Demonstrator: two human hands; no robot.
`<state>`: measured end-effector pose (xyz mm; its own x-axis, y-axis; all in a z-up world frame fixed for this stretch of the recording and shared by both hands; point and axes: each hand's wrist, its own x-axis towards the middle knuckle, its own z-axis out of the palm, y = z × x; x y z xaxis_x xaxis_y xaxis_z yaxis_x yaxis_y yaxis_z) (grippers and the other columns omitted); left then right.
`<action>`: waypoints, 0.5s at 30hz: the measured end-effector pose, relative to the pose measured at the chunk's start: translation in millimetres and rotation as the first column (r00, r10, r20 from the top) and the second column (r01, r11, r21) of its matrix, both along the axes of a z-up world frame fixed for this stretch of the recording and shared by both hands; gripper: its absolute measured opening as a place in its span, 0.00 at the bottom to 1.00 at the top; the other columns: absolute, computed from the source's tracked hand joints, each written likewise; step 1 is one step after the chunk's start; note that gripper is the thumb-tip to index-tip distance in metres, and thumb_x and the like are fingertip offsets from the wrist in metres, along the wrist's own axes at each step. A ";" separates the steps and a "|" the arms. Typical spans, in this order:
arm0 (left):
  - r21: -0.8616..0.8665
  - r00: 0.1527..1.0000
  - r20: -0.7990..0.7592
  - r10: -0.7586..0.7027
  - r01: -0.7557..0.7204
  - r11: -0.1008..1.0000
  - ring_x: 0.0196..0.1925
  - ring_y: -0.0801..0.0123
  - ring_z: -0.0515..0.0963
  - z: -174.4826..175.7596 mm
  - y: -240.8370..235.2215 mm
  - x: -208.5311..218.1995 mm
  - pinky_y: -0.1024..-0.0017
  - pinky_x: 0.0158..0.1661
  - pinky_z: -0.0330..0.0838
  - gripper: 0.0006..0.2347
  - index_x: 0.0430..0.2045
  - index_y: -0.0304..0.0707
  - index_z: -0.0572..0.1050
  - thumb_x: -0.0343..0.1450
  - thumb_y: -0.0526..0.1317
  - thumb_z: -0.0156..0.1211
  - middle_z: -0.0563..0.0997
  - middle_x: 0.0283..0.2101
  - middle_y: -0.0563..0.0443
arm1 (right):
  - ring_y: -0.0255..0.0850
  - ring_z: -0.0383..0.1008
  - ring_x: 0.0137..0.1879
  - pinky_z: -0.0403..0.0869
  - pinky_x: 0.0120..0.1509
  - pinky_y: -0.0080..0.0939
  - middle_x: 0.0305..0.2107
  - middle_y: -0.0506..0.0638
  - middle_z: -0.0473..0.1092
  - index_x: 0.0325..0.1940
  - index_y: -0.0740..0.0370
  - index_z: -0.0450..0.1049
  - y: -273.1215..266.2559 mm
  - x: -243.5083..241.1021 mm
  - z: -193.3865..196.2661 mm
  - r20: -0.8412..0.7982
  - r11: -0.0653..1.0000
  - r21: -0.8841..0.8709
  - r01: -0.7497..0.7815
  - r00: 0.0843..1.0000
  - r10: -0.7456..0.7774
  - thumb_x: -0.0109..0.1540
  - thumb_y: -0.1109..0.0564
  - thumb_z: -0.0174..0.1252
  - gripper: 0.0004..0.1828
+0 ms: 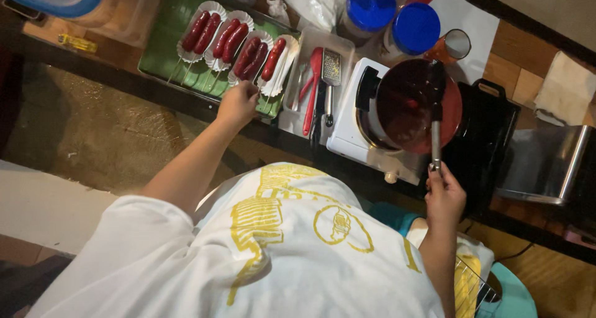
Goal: The person uses tongs to remove cooked sausages from a pot of liquid and places them into paper cups on a tray. They then insert wooden skewers into the sausages and arrange them in the cups.
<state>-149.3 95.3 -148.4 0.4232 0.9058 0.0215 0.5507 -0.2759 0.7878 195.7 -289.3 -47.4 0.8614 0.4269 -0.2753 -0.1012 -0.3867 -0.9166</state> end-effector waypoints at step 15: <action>-0.093 0.896 -0.443 -0.006 -0.039 0.995 0.47 0.42 0.80 -12.9 18.3 18.5 0.49 0.46 0.73 0.10 0.41 0.44 0.77 0.70 0.44 0.61 0.82 0.42 0.39 | 0.29 0.63 0.31 0.64 0.34 0.32 0.30 0.39 0.70 0.65 0.56 0.78 -5.5 12.4 21.3 0.346 0.975 -0.219 -0.035 0.931 0.111 0.66 0.52 0.68 0.23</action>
